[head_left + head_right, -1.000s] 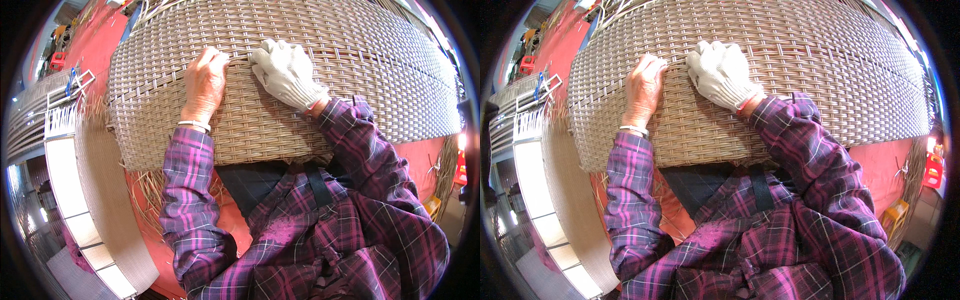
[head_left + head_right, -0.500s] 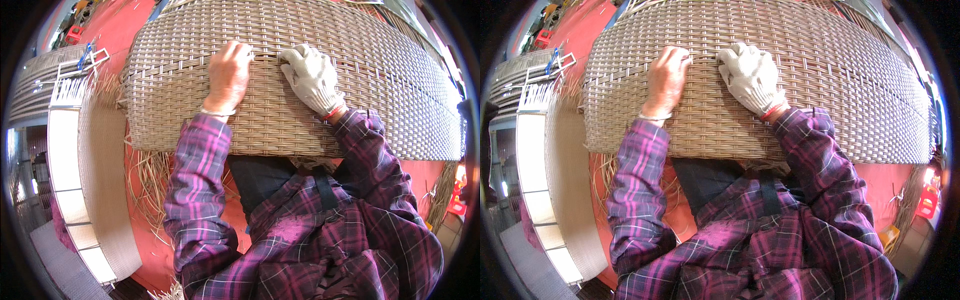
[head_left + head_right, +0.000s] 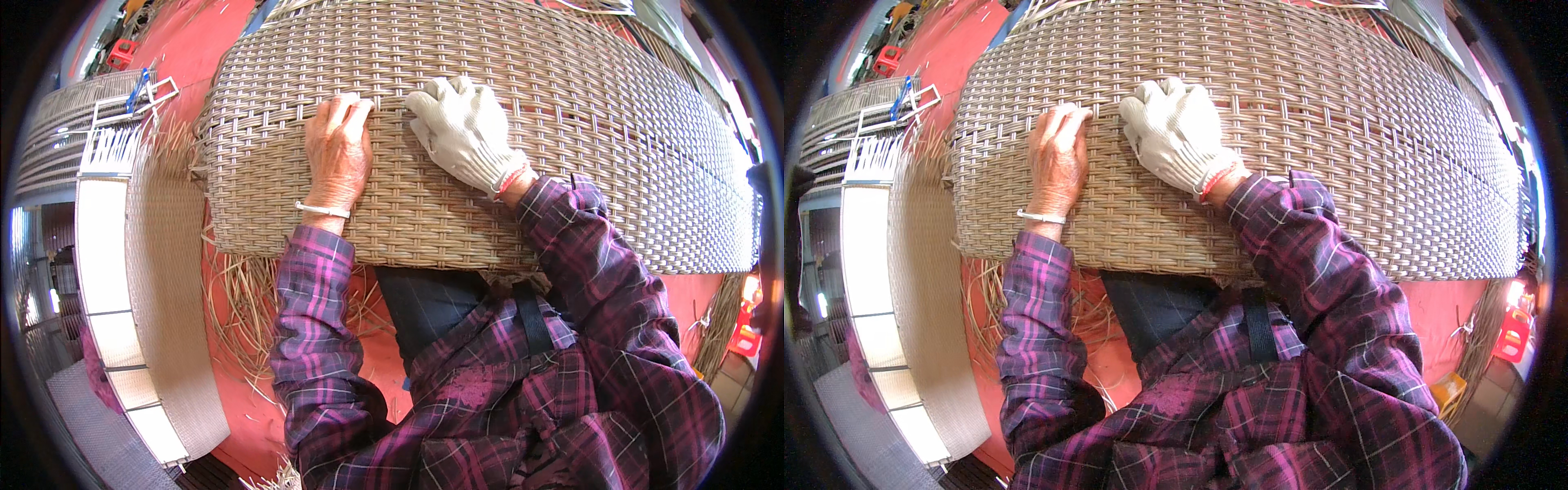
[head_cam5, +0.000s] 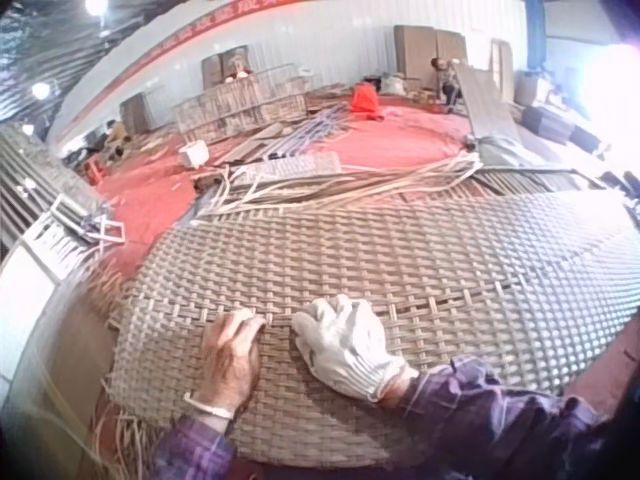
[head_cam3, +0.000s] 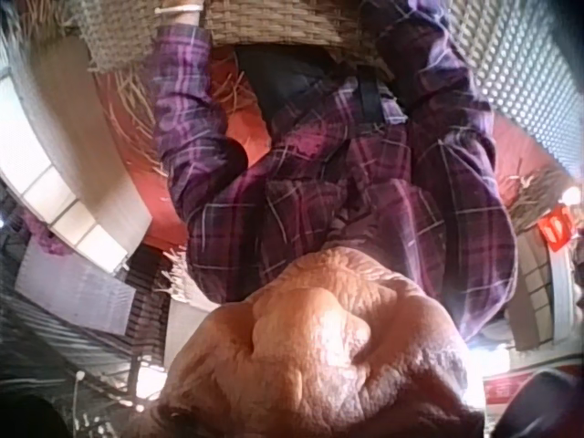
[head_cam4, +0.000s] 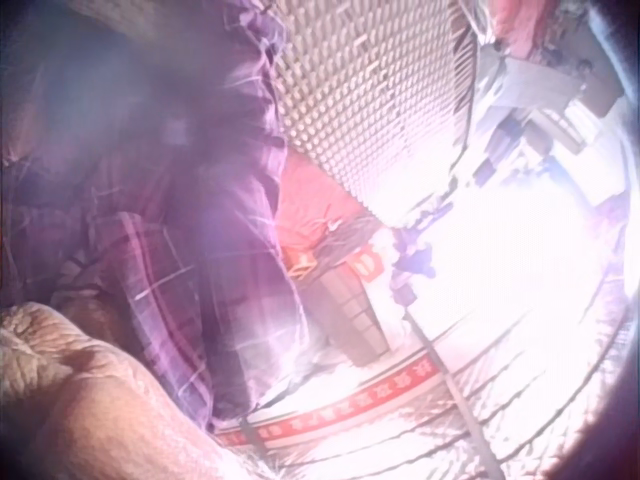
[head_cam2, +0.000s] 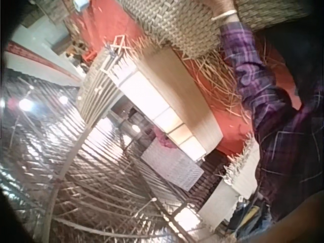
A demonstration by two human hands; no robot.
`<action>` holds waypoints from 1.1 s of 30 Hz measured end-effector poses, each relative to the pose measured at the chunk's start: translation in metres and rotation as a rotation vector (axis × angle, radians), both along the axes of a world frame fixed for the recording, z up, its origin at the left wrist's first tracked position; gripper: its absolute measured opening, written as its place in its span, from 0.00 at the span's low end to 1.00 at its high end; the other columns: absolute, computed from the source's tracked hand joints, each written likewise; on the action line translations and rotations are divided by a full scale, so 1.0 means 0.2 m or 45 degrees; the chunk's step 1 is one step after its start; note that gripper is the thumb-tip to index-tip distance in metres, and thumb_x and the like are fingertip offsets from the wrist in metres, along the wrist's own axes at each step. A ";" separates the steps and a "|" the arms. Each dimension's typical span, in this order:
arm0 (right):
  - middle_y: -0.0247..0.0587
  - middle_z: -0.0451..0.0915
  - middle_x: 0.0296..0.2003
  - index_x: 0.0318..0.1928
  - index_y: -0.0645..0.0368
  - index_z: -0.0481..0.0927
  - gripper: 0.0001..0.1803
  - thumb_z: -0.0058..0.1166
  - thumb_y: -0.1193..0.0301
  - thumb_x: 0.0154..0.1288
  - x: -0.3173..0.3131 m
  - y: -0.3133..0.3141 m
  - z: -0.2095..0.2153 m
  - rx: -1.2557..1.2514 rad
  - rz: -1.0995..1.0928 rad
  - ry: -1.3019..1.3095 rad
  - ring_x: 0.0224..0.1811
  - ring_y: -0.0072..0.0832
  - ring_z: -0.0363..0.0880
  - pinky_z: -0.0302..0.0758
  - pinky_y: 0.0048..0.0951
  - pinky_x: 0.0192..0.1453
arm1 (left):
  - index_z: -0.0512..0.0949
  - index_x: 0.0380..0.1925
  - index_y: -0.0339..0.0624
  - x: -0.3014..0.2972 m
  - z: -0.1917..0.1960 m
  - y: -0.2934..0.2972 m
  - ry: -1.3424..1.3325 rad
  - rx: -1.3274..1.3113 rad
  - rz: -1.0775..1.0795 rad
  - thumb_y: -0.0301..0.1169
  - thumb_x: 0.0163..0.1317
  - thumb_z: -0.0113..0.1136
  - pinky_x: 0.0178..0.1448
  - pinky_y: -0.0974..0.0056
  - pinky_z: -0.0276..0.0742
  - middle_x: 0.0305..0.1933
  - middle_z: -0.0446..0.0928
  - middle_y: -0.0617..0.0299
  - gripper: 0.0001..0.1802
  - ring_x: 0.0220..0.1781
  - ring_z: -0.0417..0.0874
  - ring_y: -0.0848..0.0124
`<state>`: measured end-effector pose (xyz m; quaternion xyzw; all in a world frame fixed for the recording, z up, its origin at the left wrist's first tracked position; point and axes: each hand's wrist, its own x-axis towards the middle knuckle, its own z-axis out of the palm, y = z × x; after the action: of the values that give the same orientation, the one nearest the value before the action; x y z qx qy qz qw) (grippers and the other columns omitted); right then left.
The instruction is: The person weaves a large basket by hand, interlacing thin strips through a pre-formed frame. They repeatedly pass strips over and under the vertical ribs, pull them tight, and adjust the basket's position to continue the pattern.
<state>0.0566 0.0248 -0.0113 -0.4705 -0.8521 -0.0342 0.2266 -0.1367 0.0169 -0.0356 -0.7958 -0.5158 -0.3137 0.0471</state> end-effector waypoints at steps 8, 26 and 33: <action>0.38 0.79 0.39 0.44 0.51 0.81 0.15 0.60 0.61 0.57 -0.05 0.02 0.02 -0.083 -0.035 0.084 0.45 0.39 0.76 0.70 0.42 0.49 | 0.75 0.31 0.44 0.03 0.04 0.03 -0.100 -0.131 0.025 0.19 0.48 0.58 0.42 0.53 0.71 0.36 0.74 0.59 0.10 0.39 0.78 0.55; 0.37 0.77 0.38 0.39 0.54 0.79 0.10 0.56 0.66 0.58 -0.41 0.08 -0.04 -0.036 0.261 0.082 0.40 0.39 0.76 0.70 0.42 0.41 | 0.77 0.50 0.44 -0.45 -0.03 -0.08 0.105 -0.154 0.260 0.19 0.52 0.57 0.57 0.52 0.68 0.51 0.74 0.59 0.22 0.55 0.72 0.57; 0.40 0.77 0.39 0.40 0.54 0.80 0.14 0.59 0.59 0.58 -0.49 0.10 -0.05 -0.095 0.144 0.007 0.42 0.39 0.76 0.71 0.42 0.43 | 0.75 0.45 0.43 -0.43 -0.05 -0.03 0.121 -0.172 0.300 0.19 0.56 0.56 0.55 0.54 0.67 0.46 0.75 0.61 0.16 0.52 0.74 0.61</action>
<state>-0.0413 0.0441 -0.0206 -0.4297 -0.8774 0.0116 0.2129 -0.2219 0.0118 -0.0448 -0.7450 -0.6229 -0.2326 0.0543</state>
